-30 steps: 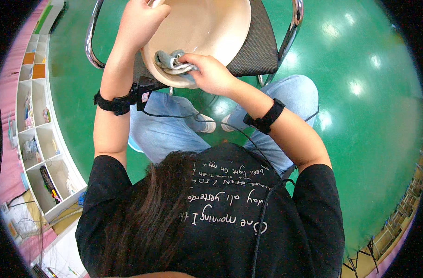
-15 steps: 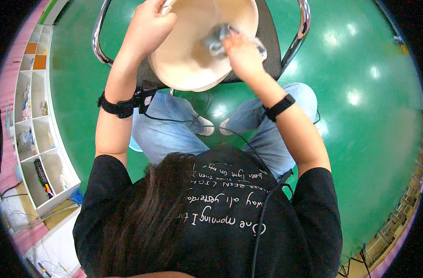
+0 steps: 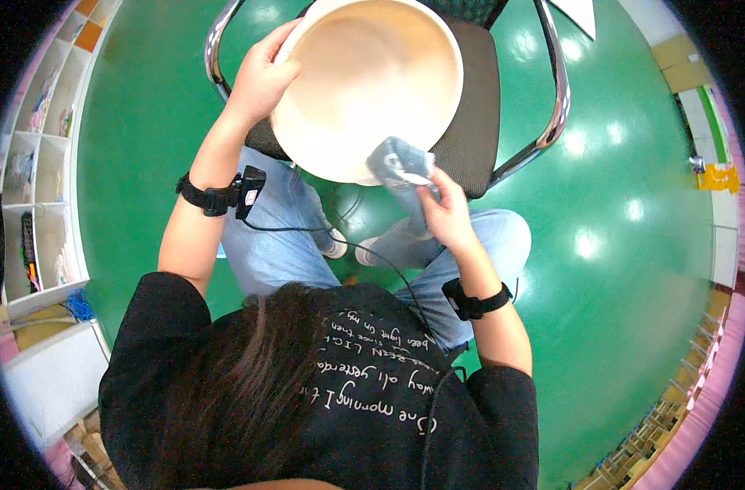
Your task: The person wipes the inside and outside of several plastic bowls with a cloth while sitting on the floor, places them on a table, and then moves a stroller and picks up a yellow cloth from the floor.
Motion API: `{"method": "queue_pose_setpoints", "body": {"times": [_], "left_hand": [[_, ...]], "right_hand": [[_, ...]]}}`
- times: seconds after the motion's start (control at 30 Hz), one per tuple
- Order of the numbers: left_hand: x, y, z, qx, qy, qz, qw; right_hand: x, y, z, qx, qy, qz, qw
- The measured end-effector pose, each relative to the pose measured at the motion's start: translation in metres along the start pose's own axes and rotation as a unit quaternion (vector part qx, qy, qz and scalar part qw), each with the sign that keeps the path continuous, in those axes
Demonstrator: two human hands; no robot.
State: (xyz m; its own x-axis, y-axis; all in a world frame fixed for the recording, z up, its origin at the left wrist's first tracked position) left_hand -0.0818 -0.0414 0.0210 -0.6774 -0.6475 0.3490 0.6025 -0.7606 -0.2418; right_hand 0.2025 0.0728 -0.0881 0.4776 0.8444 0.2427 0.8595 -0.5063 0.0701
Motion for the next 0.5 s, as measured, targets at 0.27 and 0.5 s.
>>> {"method": "queue_pose_setpoints", "body": {"times": [0.27, 0.5], "left_hand": [[0.017, 0.020, -0.042, 0.137, 0.152, 0.010, 0.979], [-0.009, 0.022, -0.093, 0.210, 0.019, -0.038, 0.977]], "right_hand": [[0.059, -0.018, -0.007, 0.015, -0.125, 0.330, 0.936], [0.028, -0.021, -0.005, -0.028, -0.195, 0.309, 0.930]]}}
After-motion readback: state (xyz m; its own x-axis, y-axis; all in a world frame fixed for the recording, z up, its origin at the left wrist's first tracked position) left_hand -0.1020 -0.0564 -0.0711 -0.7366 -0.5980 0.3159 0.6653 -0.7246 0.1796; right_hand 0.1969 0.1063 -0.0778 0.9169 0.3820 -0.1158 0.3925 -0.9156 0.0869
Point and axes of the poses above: each hand's wrist, its own y-axis away from the middle knuckle, its own x-axis out of the back of the hand, z = x × y, the point moved 3 cm from there along -y, towards the middle knuckle, and after that the axes turned 5 degrees about y, right-handed, at the moved point
